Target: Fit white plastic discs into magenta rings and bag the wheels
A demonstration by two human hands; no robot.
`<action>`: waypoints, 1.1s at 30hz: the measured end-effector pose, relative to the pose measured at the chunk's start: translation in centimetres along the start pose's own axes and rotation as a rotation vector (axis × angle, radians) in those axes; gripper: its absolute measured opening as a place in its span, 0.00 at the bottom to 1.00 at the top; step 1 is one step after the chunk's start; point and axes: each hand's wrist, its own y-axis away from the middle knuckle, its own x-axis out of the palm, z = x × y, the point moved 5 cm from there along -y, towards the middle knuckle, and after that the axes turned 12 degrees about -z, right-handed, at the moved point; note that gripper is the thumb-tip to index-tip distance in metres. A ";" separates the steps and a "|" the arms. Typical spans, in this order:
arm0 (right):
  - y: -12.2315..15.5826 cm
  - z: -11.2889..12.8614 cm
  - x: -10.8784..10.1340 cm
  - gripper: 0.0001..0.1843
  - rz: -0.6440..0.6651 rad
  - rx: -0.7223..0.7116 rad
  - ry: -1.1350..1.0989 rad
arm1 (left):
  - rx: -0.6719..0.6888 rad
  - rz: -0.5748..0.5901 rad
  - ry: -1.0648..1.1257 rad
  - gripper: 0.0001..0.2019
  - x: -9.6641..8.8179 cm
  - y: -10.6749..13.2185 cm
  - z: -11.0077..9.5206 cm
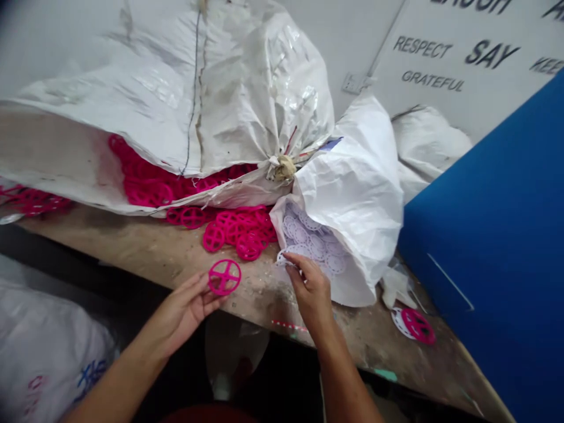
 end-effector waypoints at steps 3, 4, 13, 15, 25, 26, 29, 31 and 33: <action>0.9 4.9 0.4 0.10 -0.001 -0.204 -0.159 | -0.124 0.021 0.059 0.06 1.0 0.5 1.5; 1.5 6.2 0.6 0.11 -0.004 -0.299 -0.189 | -0.138 0.029 0.059 0.06 1.1 0.6 1.7; 5.4 6.6 3.8 0.16 0.100 -0.462 -0.281 | 0.052 0.160 -0.271 0.18 1.4 1.7 2.5; 5.0 5.7 4.0 0.16 0.134 -0.274 -0.251 | 0.127 0.146 -0.373 0.20 1.2 1.5 2.4; 4.5 3.3 6.3 0.13 0.290 0.374 -0.502 | 0.261 0.190 -0.497 0.24 1.4 1.6 2.6; 4.6 3.4 6.2 0.14 0.313 0.357 -0.503 | 0.251 0.180 -0.500 0.24 1.4 1.8 2.5; 5.2 3.8 6.1 0.21 0.368 0.230 -0.459 | 0.278 0.118 -0.527 0.18 1.3 2.1 2.0; 5.6 4.1 6.0 0.21 0.352 0.185 -0.433 | 0.307 0.080 -0.532 0.16 1.2 2.0 2.0; 5.8 4.5 6.0 0.18 0.332 0.175 -0.422 | 0.323 0.049 -0.523 0.16 1.0 1.7 2.3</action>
